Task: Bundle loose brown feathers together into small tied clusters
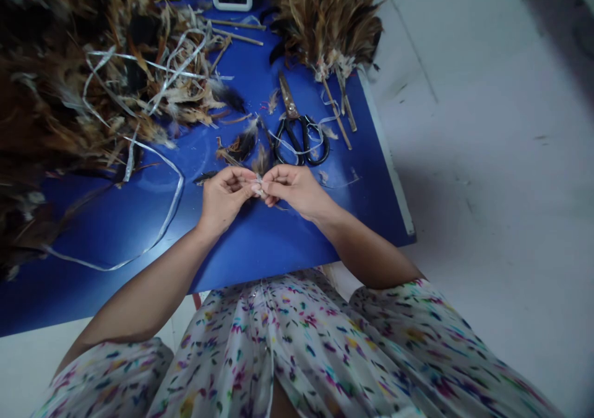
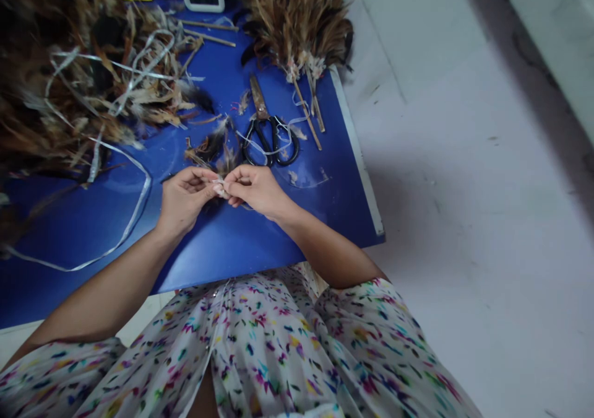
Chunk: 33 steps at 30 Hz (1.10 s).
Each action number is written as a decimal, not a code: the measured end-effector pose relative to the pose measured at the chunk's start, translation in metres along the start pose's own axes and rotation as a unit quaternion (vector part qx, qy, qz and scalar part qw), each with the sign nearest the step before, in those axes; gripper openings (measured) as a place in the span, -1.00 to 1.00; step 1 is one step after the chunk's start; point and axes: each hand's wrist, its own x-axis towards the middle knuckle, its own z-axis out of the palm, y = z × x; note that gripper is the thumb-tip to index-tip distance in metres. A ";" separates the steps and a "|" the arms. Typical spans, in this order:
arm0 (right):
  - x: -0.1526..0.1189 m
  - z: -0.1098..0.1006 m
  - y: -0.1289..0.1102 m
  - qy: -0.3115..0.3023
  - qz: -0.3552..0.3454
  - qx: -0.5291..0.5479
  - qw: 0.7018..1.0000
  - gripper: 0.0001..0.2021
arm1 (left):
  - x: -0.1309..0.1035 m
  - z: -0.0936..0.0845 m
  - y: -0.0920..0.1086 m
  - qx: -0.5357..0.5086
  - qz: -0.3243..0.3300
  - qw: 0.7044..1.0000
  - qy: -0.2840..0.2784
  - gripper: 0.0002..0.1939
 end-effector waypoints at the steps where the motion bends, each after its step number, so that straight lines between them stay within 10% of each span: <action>1: 0.000 0.000 0.000 -0.002 0.001 0.002 1.000 -0.75 | 0.000 0.000 0.000 -0.001 0.001 1.000 0.000 -0.62; 33: 0.002 0.004 0.006 -0.031 -0.019 0.051 0.998 -0.70 | -0.005 0.005 -0.003 -0.021 0.029 0.998 0.048 -0.76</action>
